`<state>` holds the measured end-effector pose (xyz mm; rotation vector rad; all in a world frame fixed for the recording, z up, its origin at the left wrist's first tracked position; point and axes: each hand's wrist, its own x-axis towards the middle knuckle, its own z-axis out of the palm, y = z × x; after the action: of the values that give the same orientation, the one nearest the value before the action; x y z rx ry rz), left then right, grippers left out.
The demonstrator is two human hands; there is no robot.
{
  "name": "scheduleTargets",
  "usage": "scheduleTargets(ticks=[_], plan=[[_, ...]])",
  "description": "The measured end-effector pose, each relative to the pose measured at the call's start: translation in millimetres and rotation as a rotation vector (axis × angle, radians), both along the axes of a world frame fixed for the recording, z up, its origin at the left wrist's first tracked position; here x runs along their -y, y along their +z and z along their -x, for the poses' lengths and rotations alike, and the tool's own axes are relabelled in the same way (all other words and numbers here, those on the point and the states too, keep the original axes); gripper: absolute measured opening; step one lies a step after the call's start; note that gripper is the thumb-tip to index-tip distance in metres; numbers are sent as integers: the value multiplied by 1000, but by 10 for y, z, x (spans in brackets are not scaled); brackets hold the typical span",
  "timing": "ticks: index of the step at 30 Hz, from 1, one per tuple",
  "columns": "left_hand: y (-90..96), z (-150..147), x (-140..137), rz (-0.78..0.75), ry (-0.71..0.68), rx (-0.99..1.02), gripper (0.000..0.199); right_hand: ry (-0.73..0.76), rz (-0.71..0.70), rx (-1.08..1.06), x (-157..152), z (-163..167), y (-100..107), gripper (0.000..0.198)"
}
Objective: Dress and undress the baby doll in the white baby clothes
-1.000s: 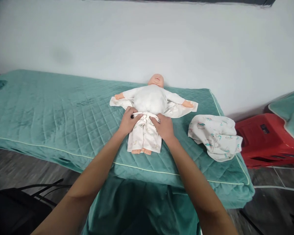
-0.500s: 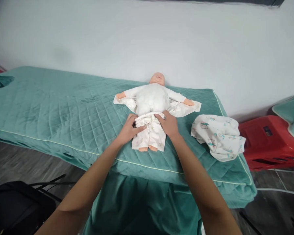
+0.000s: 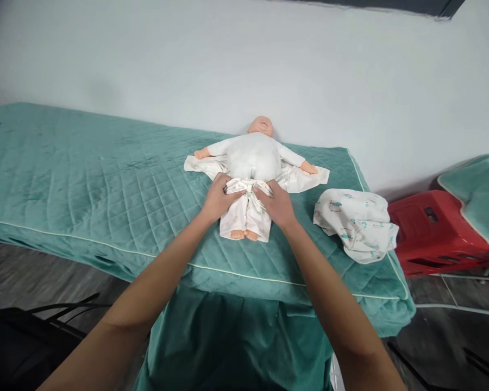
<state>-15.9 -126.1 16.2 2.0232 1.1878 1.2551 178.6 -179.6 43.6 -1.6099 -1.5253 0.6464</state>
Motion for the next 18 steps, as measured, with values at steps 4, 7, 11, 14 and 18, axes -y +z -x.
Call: scheduleTargets(ticks=[4, 7, 11, 14, 18], plan=[[-10, 122, 243, 153, 11, -73, 28, 80, -45, 155, -8, -18, -77, 34], [-10, 249, 567, 263, -45, -123, 33, 87, -65, 228, -47, -47, -114, 25], [-69, 364, 891, 201, -215, -133, 83, 73, -85, 244, -63, -60, -115, 22], [-171, 347, 980, 56, -253, -253, 121, 60, -59, 228, 67, -31, -97, 25], [-253, 262, 971, -87, -89, -396, 107, 92, 38, 205, 399, 11, -22, 33]])
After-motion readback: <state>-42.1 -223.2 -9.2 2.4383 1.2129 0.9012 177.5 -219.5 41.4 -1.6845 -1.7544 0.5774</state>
